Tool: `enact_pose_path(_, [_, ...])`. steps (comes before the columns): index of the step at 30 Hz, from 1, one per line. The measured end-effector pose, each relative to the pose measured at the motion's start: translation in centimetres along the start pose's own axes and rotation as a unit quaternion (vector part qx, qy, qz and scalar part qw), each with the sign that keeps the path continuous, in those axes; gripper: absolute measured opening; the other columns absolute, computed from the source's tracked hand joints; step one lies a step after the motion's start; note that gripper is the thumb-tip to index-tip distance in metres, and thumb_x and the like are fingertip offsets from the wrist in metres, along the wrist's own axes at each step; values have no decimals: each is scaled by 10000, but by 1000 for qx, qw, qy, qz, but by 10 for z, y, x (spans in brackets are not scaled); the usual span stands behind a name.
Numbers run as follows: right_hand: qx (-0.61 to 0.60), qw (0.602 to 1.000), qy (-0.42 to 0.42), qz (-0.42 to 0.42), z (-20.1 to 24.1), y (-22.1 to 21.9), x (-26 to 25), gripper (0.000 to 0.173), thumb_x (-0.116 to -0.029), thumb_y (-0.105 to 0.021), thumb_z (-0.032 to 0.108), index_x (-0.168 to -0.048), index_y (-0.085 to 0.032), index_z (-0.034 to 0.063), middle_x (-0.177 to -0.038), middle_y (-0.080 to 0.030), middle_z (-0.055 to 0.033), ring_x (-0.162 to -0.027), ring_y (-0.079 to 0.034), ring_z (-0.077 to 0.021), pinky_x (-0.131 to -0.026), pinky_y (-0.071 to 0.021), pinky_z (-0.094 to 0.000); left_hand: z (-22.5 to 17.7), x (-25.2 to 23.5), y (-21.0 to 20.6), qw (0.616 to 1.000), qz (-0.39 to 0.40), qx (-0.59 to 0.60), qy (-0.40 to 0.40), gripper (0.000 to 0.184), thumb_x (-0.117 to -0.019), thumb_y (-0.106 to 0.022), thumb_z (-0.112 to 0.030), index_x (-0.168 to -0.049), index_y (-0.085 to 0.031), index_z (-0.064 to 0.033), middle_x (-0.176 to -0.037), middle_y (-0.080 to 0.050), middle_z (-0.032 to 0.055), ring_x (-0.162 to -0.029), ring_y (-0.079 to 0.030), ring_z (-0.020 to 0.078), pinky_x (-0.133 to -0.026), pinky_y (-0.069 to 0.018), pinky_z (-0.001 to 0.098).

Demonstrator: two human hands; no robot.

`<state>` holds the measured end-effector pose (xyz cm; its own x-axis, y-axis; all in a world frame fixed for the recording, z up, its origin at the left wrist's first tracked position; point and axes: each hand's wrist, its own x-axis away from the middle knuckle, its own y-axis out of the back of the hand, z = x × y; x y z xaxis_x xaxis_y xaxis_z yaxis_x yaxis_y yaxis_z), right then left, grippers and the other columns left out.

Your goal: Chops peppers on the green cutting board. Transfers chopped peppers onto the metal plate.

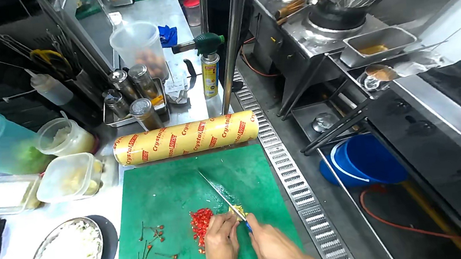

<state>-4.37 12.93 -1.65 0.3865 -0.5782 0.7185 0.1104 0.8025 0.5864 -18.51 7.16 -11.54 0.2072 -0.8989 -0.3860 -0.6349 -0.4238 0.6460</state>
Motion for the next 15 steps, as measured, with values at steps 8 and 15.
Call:
enact_pose_path(8, [-12,1000,-6,3,5,8,18,414,-1082,-445,216,-1474,-378,101,-996,-702,-184,-946,-724,-376,-833,-581,-516,-1,-2,1,1000,-12,12,8,72,-867,-741,-122,-880,-811,-113,-981,-772,4,-949,-721,106,-875,-584,219])
enact_pose_path(15, [-22,1000,-3,7,4,6,6,430,-1087,-430,222,-1495,-357,107,-1021,-698,-193,-973,-717,-384,-862,-574,-529,2,-3,2,1000,-4,23,7,67,-870,-743,-120,-880,-809,-113,-967,-774,-6,-943,-726,102,-871,-593,232])
